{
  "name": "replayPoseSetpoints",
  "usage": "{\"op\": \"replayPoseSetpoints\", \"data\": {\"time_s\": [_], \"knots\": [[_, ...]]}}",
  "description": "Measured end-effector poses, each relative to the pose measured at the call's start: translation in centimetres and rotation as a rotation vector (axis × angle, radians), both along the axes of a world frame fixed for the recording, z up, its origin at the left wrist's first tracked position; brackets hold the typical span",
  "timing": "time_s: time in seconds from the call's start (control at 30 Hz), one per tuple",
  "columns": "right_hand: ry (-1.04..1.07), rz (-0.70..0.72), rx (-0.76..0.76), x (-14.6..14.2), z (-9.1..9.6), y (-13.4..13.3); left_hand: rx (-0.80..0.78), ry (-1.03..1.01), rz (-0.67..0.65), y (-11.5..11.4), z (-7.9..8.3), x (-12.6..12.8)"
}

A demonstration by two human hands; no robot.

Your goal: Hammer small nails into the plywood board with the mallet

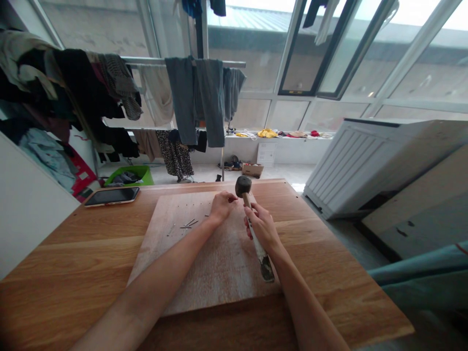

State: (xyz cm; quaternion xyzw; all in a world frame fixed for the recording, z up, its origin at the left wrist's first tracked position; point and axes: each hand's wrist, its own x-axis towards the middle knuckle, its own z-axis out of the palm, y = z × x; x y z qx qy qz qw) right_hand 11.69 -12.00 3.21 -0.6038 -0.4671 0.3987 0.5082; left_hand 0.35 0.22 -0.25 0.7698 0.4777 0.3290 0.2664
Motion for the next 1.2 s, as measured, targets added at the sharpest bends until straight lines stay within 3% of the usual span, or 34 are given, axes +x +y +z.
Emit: {"op": "replayPoseSetpoints", "data": {"time_s": [0.27,0.37,0.5,0.6,0.7,0.83,1.03,1.2], "knots": [[0.006,-0.057,0.027,-0.2,0.3,-0.1,-0.019,0.051,-0.035,0.0,0.4,-0.2],[0.010,-0.086,0.025,-0.2,0.4,-0.1,-0.049,0.110,-0.098,0.8,2.3,-1.5],[0.026,-0.102,0.027,-0.3,0.3,0.0,-0.088,0.264,-0.235,2.1,5.4,-5.1],[0.022,-0.102,0.036,-0.4,0.2,-0.1,-0.113,0.399,-0.321,1.9,6.4,-7.8],[0.012,-0.082,0.046,-0.5,-0.1,-0.1,-0.093,0.494,-0.353,0.6,6.2,-9.3],[0.006,-0.069,0.031,-0.6,-0.4,0.0,-0.029,0.540,-0.371,-0.5,6.0,-9.6],[0.000,-0.109,0.038,-0.9,-0.5,0.1,0.050,0.489,-0.368,1.6,6.3,-7.8],[0.023,-0.116,0.029,-0.8,-0.7,0.2,0.074,0.437,-0.384,3.0,4.9,-5.9]]}}
